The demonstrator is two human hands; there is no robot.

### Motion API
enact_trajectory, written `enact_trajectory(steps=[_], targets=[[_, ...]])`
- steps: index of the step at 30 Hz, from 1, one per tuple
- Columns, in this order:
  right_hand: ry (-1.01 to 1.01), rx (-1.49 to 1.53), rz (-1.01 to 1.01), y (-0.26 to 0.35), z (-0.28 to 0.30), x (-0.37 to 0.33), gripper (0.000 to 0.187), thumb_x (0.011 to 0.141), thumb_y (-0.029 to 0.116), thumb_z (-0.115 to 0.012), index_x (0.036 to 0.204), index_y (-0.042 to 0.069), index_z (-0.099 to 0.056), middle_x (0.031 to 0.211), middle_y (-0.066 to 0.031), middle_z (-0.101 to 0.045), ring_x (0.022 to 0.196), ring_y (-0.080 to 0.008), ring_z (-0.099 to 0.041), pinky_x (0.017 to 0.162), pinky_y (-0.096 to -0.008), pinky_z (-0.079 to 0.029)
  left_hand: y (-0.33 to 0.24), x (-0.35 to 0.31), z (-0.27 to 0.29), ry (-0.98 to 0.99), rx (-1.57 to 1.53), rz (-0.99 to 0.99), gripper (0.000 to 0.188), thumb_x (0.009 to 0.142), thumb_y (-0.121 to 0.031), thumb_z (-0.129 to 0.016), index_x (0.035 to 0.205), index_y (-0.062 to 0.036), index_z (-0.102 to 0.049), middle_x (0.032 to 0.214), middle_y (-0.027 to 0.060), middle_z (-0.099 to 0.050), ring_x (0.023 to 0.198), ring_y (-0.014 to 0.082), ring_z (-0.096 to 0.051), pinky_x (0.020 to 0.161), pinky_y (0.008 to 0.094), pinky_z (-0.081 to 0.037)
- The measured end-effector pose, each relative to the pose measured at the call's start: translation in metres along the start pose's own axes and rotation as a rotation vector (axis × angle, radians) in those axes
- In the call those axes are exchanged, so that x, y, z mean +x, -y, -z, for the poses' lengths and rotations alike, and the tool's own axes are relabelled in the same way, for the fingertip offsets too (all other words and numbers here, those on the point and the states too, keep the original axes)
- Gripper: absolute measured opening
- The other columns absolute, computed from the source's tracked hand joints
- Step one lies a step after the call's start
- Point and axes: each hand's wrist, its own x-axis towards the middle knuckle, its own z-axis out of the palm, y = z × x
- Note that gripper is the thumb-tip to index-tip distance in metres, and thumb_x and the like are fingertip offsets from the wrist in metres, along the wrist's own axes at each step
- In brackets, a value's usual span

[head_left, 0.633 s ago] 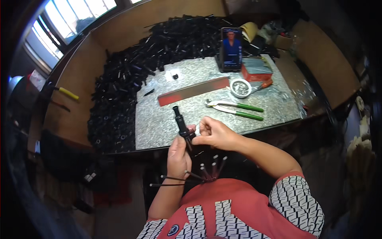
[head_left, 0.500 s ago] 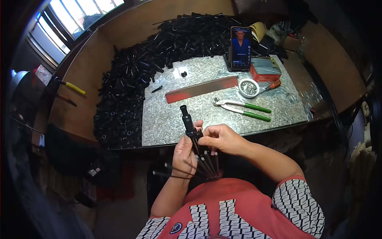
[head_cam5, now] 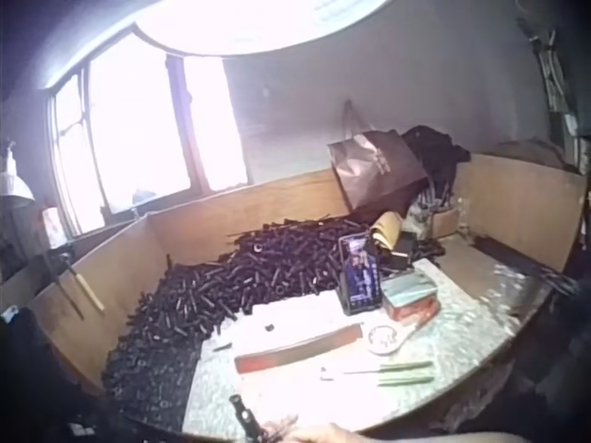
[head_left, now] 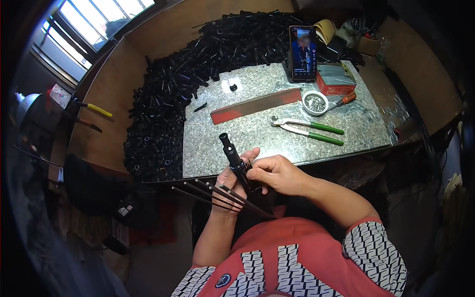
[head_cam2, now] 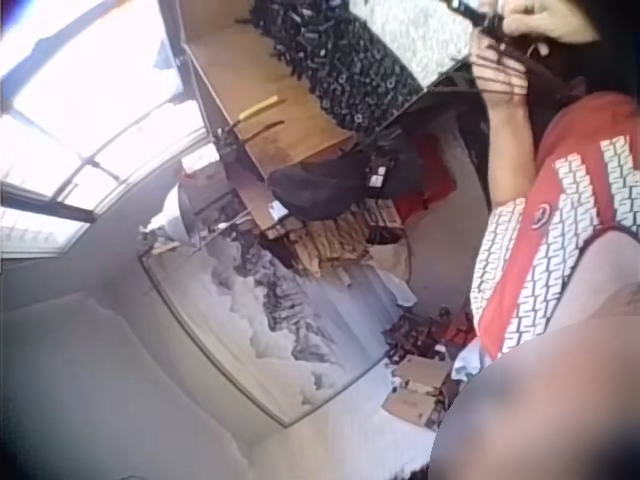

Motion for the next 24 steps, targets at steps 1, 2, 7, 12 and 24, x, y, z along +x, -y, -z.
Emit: enact_trajectory(steps=[1, 2, 7, 12, 24], targets=[[-0.003, 0.002, 0.000, -0.002, 0.001, 0.000, 0.028, 0.094, 0.024, -0.056, 0.078, 0.002, -0.062, 0.069, 0.0008, -0.058, 0.056, -0.0065, -0.056, 0.053, -0.0207, -0.044, -0.004, 0.000, -0.003, 0.010, -0.021, 0.073, 0.034, 0.094, -0.012, -0.050, 0.124, 0.0045, -0.051, 0.137, 0.0228, -0.043, 0.125, 0.0300, -0.045, 0.101, 0.0409, -0.043], [0.009, 0.021, 0.009, -0.005, 0.003, 0.000, 0.028, 0.094, 0.026, -0.057, 0.080, 0.003, -0.063, 0.068, 0.0010, -0.057, 0.055, -0.0064, -0.055, 0.051, -0.0207, -0.043, -0.006, 0.001, -0.005, 0.019, -0.042, 0.145, 0.036, 0.094, -0.012, -0.049, 0.125, 0.0067, -0.050, 0.138, 0.0241, -0.042, 0.127, 0.0302, -0.044, 0.103, 0.0398, -0.041], [0.030, 0.039, 0.032, -0.001, 0.002, -0.001, 0.028, 0.094, 0.028, -0.057, 0.081, 0.004, -0.064, 0.068, 0.0016, -0.056, 0.054, -0.0062, -0.054, 0.051, -0.0212, -0.043, -0.007, 0.000, 0.001, -0.052, -0.091, 0.215, 0.043, 0.094, -0.014, -0.047, 0.130, 0.0100, -0.041, 0.142, 0.0249, -0.036, 0.129, 0.0288, -0.042, 0.106, 0.0354, -0.038], [0.045, 0.029, 0.029, 0.002, 0.004, -0.002, 0.029, 0.093, 0.029, -0.058, 0.082, 0.003, -0.064, 0.068, 0.0011, -0.056, 0.054, -0.0069, -0.054, 0.050, -0.0220, -0.045, -0.002, 0.004, -0.001, 0.055, -0.125, 0.152, 0.037, 0.093, -0.013, -0.051, 0.125, 0.0062, -0.049, 0.139, 0.0206, -0.041, 0.133, 0.0304, -0.036, 0.102, 0.0404, -0.044], [0.098, 0.041, 0.087, -0.011, 0.007, 0.009, 0.028, 0.094, 0.028, -0.056, 0.079, 0.004, -0.059, 0.067, 0.0011, -0.054, 0.054, -0.0067, -0.054, 0.051, -0.0211, -0.043, -0.006, -0.001, 0.001, 0.010, -0.108, 0.251, 0.056, 0.091, -0.025, -0.055, 0.136, 0.0030, -0.039, 0.149, 0.0193, -0.026, 0.136, 0.0295, -0.030, 0.098, 0.0431, -0.045]])
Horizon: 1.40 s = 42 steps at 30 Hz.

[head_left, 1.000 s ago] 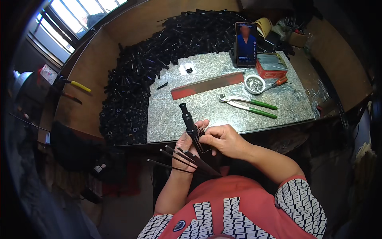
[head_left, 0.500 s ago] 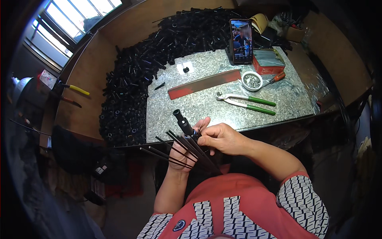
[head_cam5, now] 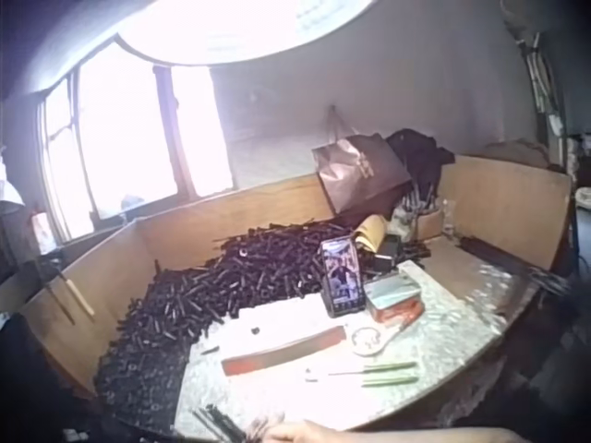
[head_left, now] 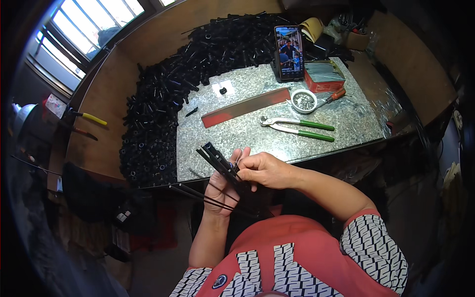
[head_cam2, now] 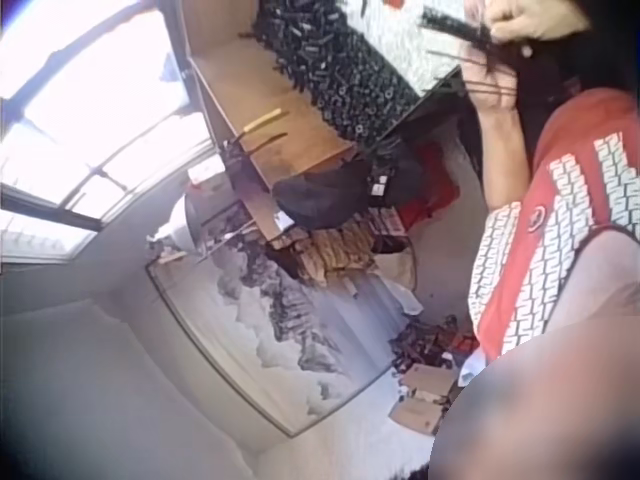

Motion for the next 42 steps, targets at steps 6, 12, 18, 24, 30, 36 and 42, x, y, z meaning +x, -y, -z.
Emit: enact_trajectory(steps=[6, 12, 18, 24, 30, 36, 42], targets=[[0.022, -0.061, 0.022, 0.010, -0.006, 0.000, 0.022, 0.096, 0.022, -0.053, 0.083, 0.004, -0.057, 0.067, 0.0013, -0.053, 0.058, -0.0065, -0.053, 0.053, -0.0215, -0.043, -0.007, 0.004, 0.015, 0.002, 0.089, -0.034, 0.054, 0.089, -0.023, -0.060, 0.133, 0.0007, -0.042, 0.147, 0.0193, -0.030, 0.137, 0.0297, -0.029, 0.102, 0.0449, -0.041], [-0.264, -0.334, 0.307, 0.013, -0.025, 0.010, 0.026, 0.092, 0.016, -0.057, 0.074, -0.001, -0.052, 0.063, -0.0063, -0.048, 0.058, -0.0137, -0.049, 0.054, -0.0305, -0.039, -0.017, 0.001, -0.016, -0.206, 0.252, -0.354, 0.034, 0.092, -0.018, -0.057, 0.120, -0.0005, -0.050, 0.131, 0.0162, -0.046, 0.127, 0.0272, -0.041, 0.102, 0.0389, -0.041], [-0.332, -0.429, 0.534, 0.007, -0.043, 0.037, 0.021, 0.087, 0.013, -0.060, 0.077, -0.005, -0.053, 0.074, -0.0159, -0.050, 0.069, -0.0306, -0.051, 0.062, -0.0372, -0.041, -0.014, -0.010, -0.012, -0.363, 0.441, -0.812, 0.059, 0.091, -0.049, -0.052, 0.117, 0.0035, -0.054, 0.120, 0.0146, -0.054, 0.108, 0.0227, -0.054, 0.096, 0.0397, -0.042], [-0.312, -0.466, 0.589, 0.008, -0.047, 0.044, 0.022, 0.087, 0.014, -0.062, 0.076, -0.004, -0.053, 0.073, -0.0159, -0.050, 0.068, -0.0317, -0.051, 0.060, -0.0382, -0.041, -0.037, -0.018, -0.028, -0.491, 0.883, -0.706, 0.024, 0.084, 0.001, -0.065, 0.107, 0.0030, -0.060, 0.100, 0.0053, -0.062, 0.089, 0.0115, -0.058, 0.083, 0.0250, -0.046], [-0.263, -0.436, 0.521, 0.009, -0.046, 0.044, 0.024, 0.085, 0.015, -0.064, 0.073, -0.002, -0.053, 0.066, -0.0131, -0.051, 0.060, -0.0257, -0.052, 0.055, -0.0355, -0.041, -0.051, -0.022, -0.027, -0.515, 0.810, -0.637, 0.024, 0.078, 0.007, -0.069, 0.099, -0.0001, -0.063, 0.092, 0.0030, -0.063, 0.083, 0.0101, -0.060, 0.078, 0.0236, -0.049], [-0.233, -0.325, 0.398, 0.012, -0.044, 0.040, 0.026, 0.086, 0.016, -0.066, 0.072, 0.000, -0.052, 0.060, -0.0052, -0.054, 0.050, -0.0098, -0.053, 0.045, -0.0263, -0.041, -0.052, -0.022, -0.028, -0.462, 0.935, -0.652, 0.021, 0.077, 0.005, -0.071, 0.094, -0.0011, -0.063, 0.089, 0.0016, -0.063, 0.080, 0.0096, -0.059, 0.076, 0.0227, -0.048], [-0.179, -0.297, 0.365, 0.014, -0.038, 0.038, 0.025, 0.087, 0.018, -0.066, 0.074, 0.001, -0.054, 0.060, -0.0034, -0.055, 0.051, -0.0090, -0.055, 0.046, -0.0242, -0.043, -0.049, -0.022, -0.025, -0.423, 0.906, -0.671, 0.019, 0.079, 0.004, -0.070, 0.096, -0.0006, -0.063, 0.089, 0.0022, -0.063, 0.081, 0.0104, -0.059, 0.076, 0.0241, -0.048]])
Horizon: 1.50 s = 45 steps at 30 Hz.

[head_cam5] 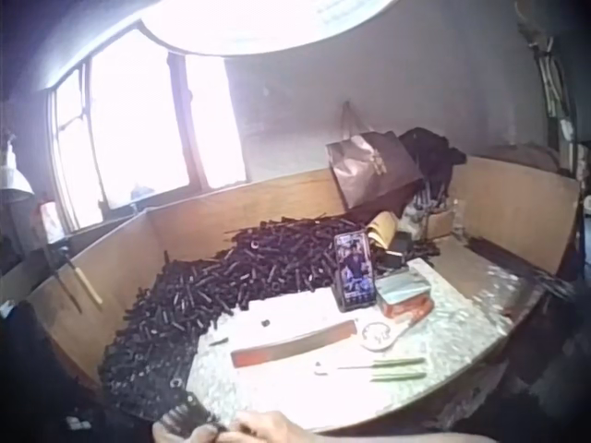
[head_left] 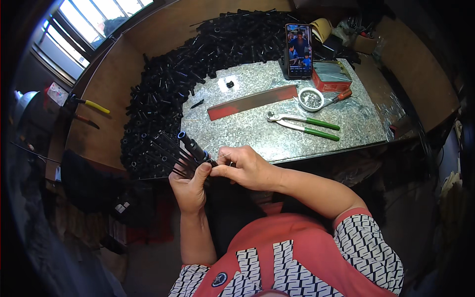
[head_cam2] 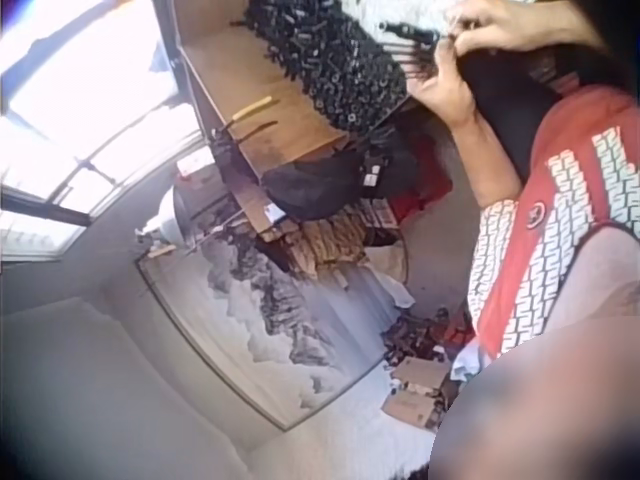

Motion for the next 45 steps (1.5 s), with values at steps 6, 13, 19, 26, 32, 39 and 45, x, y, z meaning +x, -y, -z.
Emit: enact_trajectory(steps=[6, 13, 19, 26, 32, 39, 45], targets=[[0.083, 0.139, -0.189, 0.000, 0.006, 0.003, 0.027, 0.086, 0.021, -0.067, 0.074, 0.001, -0.055, 0.061, -0.0034, -0.057, 0.052, -0.0091, -0.057, 0.046, -0.0243, -0.044, 0.007, 0.000, 0.008, 0.041, -0.044, 0.035, 0.021, 0.080, 0.002, -0.069, 0.100, -0.0003, -0.063, 0.094, 0.0042, -0.064, 0.083, 0.0118, -0.060, 0.078, 0.0254, -0.048], [0.225, 0.349, -0.373, 0.000, 0.015, 0.008, 0.022, 0.084, 0.018, -0.070, 0.076, 0.002, -0.058, 0.071, -0.0031, -0.059, 0.056, -0.0101, -0.058, 0.049, -0.0222, -0.046, 0.004, 0.007, 0.017, 0.203, -0.057, 0.038, 0.034, 0.082, -0.015, -0.072, 0.107, 0.0041, -0.059, 0.093, 0.0084, -0.065, 0.082, 0.0152, -0.062, 0.077, 0.0279, -0.050], [0.119, 0.383, -0.398, -0.009, 0.010, 0.011, 0.022, 0.085, 0.017, -0.069, 0.075, 0.001, -0.056, 0.071, -0.0042, -0.058, 0.056, -0.0102, -0.057, 0.047, -0.0219, -0.047, 0.012, 0.008, 0.012, 0.117, -0.084, 0.094, 0.033, 0.085, -0.003, -0.066, 0.116, 0.0054, -0.057, 0.109, 0.0111, -0.063, 0.091, 0.0151, -0.061, 0.084, 0.0292, -0.049], [0.165, 0.470, -0.375, -0.014, 0.006, 0.016, 0.029, 0.084, 0.023, -0.071, 0.070, 0.003, -0.054, 0.065, -0.0035, -0.057, 0.049, -0.0103, -0.056, 0.042, -0.0208, -0.042, 0.010, 0.008, 0.023, 0.144, -0.135, 0.077, 0.035, 0.085, -0.003, -0.066, 0.117, 0.0055, -0.056, 0.111, 0.0120, -0.063, 0.093, 0.0170, -0.063, 0.085, 0.0294, -0.050], [0.041, 0.317, -0.378, -0.007, -0.011, 0.017, 0.028, 0.084, 0.021, -0.070, 0.070, 0.003, -0.053, 0.064, -0.0019, -0.056, 0.052, -0.0086, -0.056, 0.042, -0.0205, -0.043, 0.013, 0.002, 0.011, 0.012, -0.053, 0.000, 0.050, 0.085, -0.007, -0.068, 0.128, 0.0057, -0.044, 0.107, 0.0103, -0.062, 0.097, 0.0161, -0.061, 0.087, 0.0287, -0.048], [-0.200, 0.012, 0.000, -0.013, -0.041, 0.019, 0.028, 0.079, 0.013, -0.072, 0.068, -0.002, -0.051, 0.064, -0.0105, -0.059, 0.057, -0.0151, -0.058, 0.050, -0.0307, -0.043, 0.026, -0.008, -0.012, -0.283, 0.424, -0.345, 0.070, 0.083, -0.006, -0.067, 0.136, 0.0085, -0.025, 0.105, 0.0125, -0.055, 0.090, 0.0171, -0.055, 0.080, 0.0281, -0.045], [-0.181, -0.179, 0.091, -0.003, -0.048, 0.016, 0.020, 0.082, 0.009, -0.067, 0.072, -0.002, -0.053, 0.068, -0.0138, -0.059, 0.060, -0.0203, -0.059, 0.054, -0.0320, -0.044, 0.001, 0.000, 0.008, -0.169, 0.282, -0.058, 0.038, 0.087, -0.002, -0.056, 0.120, 0.0051, -0.040, 0.092, 0.0069, -0.050, 0.082, 0.0120, -0.050, 0.076, 0.0272, -0.044]])
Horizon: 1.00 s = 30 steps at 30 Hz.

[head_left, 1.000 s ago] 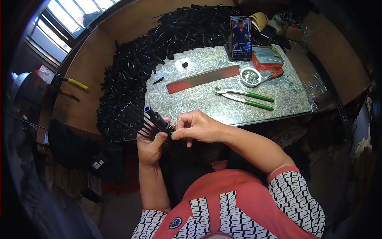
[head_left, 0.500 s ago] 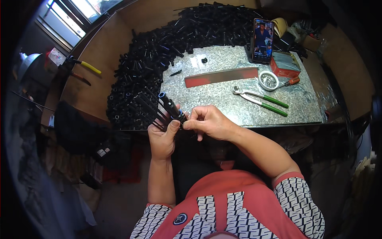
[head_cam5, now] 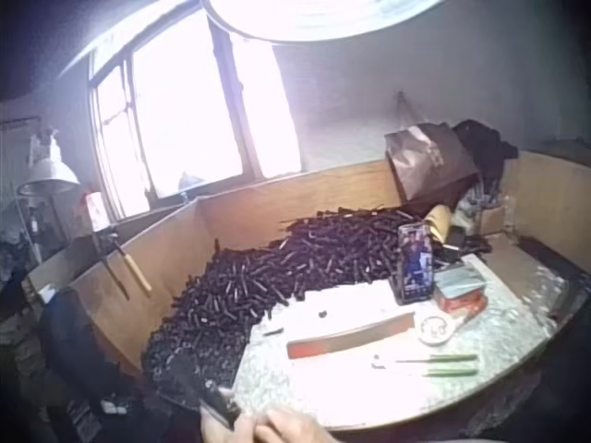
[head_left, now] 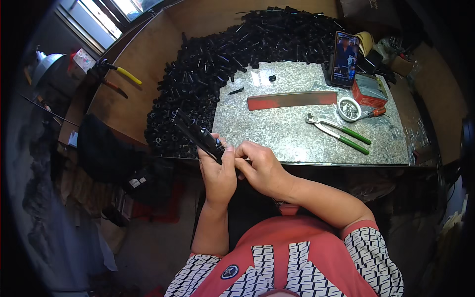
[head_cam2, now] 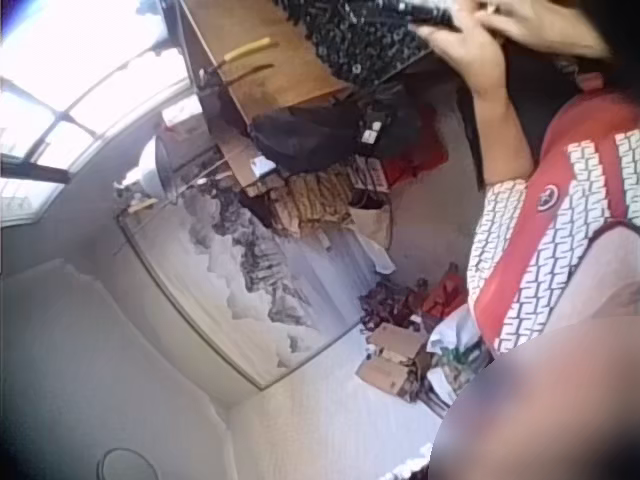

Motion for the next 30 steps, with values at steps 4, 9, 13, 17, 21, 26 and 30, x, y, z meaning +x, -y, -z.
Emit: enact_trajectory(steps=[4, 9, 13, 17, 21, 26, 30], targets=[[0.100, 0.122, -0.075, 0.001, 0.007, 0.000, 0.015, 0.085, 0.010, -0.065, 0.080, -0.002, -0.056, 0.070, -0.0101, -0.059, 0.061, -0.0154, -0.056, 0.056, -0.0281, -0.044, -0.004, 0.003, 0.011, 0.105, 0.108, -0.052, 0.026, 0.087, 0.000, -0.055, 0.110, 0.0014, -0.043, 0.091, 0.0047, -0.049, 0.080, 0.0097, -0.048, 0.072, 0.0251, -0.043], [0.133, 0.206, -0.247, -0.007, 0.008, 0.003, 0.022, 0.082, 0.016, -0.068, 0.077, -0.002, -0.057, 0.066, -0.0110, -0.059, 0.058, -0.0191, -0.056, 0.054, -0.0327, -0.044, -0.003, 0.001, 0.016, 0.167, 0.025, -0.014, 0.022, 0.089, 0.002, -0.055, 0.108, -0.0028, -0.044, 0.092, 0.0013, -0.049, 0.081, 0.0061, -0.048, 0.073, 0.0205, -0.042], [0.206, 0.463, -0.357, -0.020, 0.005, 0.003, 0.025, 0.082, 0.019, -0.071, 0.077, 0.002, -0.055, 0.065, -0.0012, -0.055, 0.059, -0.0067, -0.048, 0.050, -0.0248, -0.039, -0.005, 0.000, 0.015, 0.166, -0.035, -0.032, 0.021, 0.086, -0.001, -0.061, 0.101, -0.0017, -0.046, 0.085, 0.0016, -0.050, 0.074, 0.0069, -0.047, 0.065, 0.0225, -0.040], [0.297, 0.611, -0.409, -0.030, 0.005, 0.005, 0.025, 0.082, 0.018, -0.072, 0.078, 0.004, -0.052, 0.066, 0.0027, -0.053, 0.060, -0.0025, -0.044, 0.049, -0.0206, -0.035, 0.002, -0.003, 0.020, 0.173, 0.040, -0.059, 0.023, 0.085, -0.001, -0.063, 0.101, -0.0023, -0.046, 0.086, 0.0017, -0.051, 0.073, 0.0065, -0.047, 0.064, 0.0220, -0.040], [0.328, 0.572, -0.405, -0.033, 0.007, 0.006, 0.024, 0.082, 0.017, -0.072, 0.078, 0.004, -0.052, 0.066, 0.0027, -0.052, 0.060, -0.0031, -0.044, 0.049, -0.0210, -0.035, 0.003, -0.006, 0.017, 0.150, 0.119, -0.137, 0.025, 0.085, 0.002, -0.059, 0.104, -0.0020, -0.044, 0.091, 0.0058, -0.052, 0.079, 0.0100, -0.049, 0.071, 0.0258, -0.042], [0.276, 0.593, -0.406, -0.032, 0.009, 0.001, 0.027, 0.082, 0.016, -0.073, 0.088, 0.002, -0.051, 0.073, 0.0004, -0.054, 0.066, -0.0040, -0.049, 0.056, -0.0210, -0.042, -0.002, -0.002, 0.006, 0.181, 0.179, -0.336, 0.024, 0.087, 0.002, -0.055, 0.107, -0.0018, -0.043, 0.100, 0.0091, -0.053, 0.088, 0.0104, -0.052, 0.081, 0.0265, -0.042], [0.278, 0.275, -0.275, -0.005, 0.041, -0.006, 0.030, 0.082, 0.010, -0.071, 0.101, 0.000, -0.050, 0.094, -0.0095, -0.060, 0.091, -0.0142, -0.062, 0.080, -0.0267, -0.052, 0.001, -0.012, 0.007, 0.187, -0.059, -0.124, 0.025, 0.087, 0.001, -0.058, 0.108, -0.0011, -0.045, 0.116, 0.0153, -0.050, 0.079, 0.0115, -0.056, 0.074, 0.0261, -0.047]])
